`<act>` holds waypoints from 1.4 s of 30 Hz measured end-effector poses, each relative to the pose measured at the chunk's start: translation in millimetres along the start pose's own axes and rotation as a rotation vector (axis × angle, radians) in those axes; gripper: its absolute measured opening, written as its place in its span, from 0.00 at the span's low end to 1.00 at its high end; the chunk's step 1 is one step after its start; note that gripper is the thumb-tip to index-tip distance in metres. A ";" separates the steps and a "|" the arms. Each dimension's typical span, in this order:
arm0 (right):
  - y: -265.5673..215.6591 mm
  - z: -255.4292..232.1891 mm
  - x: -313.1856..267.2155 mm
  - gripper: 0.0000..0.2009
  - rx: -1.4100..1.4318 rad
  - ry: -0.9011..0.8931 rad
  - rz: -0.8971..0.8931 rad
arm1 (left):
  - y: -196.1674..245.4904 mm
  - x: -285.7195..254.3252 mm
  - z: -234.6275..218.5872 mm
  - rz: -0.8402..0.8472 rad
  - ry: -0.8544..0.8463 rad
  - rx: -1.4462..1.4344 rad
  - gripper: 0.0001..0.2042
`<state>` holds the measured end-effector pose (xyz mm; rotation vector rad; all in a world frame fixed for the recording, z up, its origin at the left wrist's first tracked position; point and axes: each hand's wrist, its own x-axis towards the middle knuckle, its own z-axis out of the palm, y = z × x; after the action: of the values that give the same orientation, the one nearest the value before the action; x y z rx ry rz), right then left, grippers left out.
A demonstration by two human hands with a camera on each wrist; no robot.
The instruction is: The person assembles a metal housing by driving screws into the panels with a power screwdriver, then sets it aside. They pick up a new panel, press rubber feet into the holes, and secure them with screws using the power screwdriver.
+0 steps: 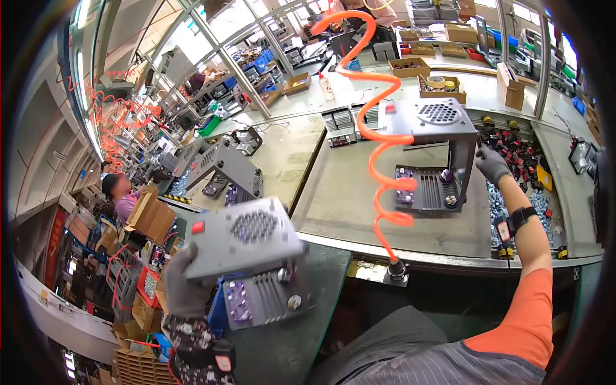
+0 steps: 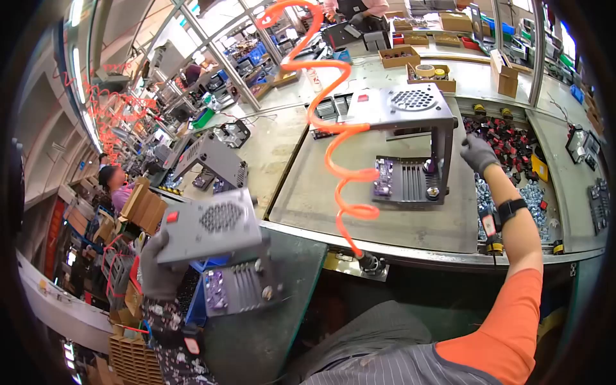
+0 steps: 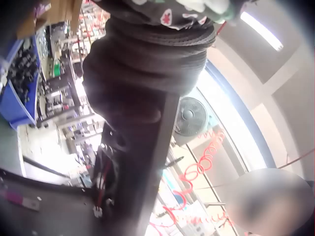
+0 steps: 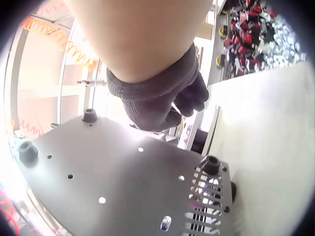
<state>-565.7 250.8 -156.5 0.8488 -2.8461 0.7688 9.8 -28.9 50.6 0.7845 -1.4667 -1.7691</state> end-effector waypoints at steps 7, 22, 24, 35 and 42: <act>0.8 -28.4 -109.0 0.32 -0.390 -0.662 0.120 | -71.0 128.6 83.1 0.047 -0.198 -0.449 0.14; -48.7 21.9 -145.0 0.22 -0.002 -0.543 0.039 | -200.9 69.2 40.6 0.178 -0.042 0.844 0.17; -49.3 39.0 -139.3 0.19 0.098 -0.531 -0.082 | -222.2 51.6 7.2 0.430 -0.052 1.180 0.14; -204.8 124.2 -98.3 0.23 -0.011 -0.781 -0.873 | -244.0 44.7 -15.7 0.507 -0.101 1.273 0.12; -221.8 81.2 -110.2 0.28 0.466 -1.014 -0.487 | -236.4 39.4 -14.3 0.447 -0.116 1.221 0.11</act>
<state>-349.1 105.8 -151.6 2.4864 -2.8984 1.1790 -32.9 -42.0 -185.3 0.7874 -2.5463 -0.4559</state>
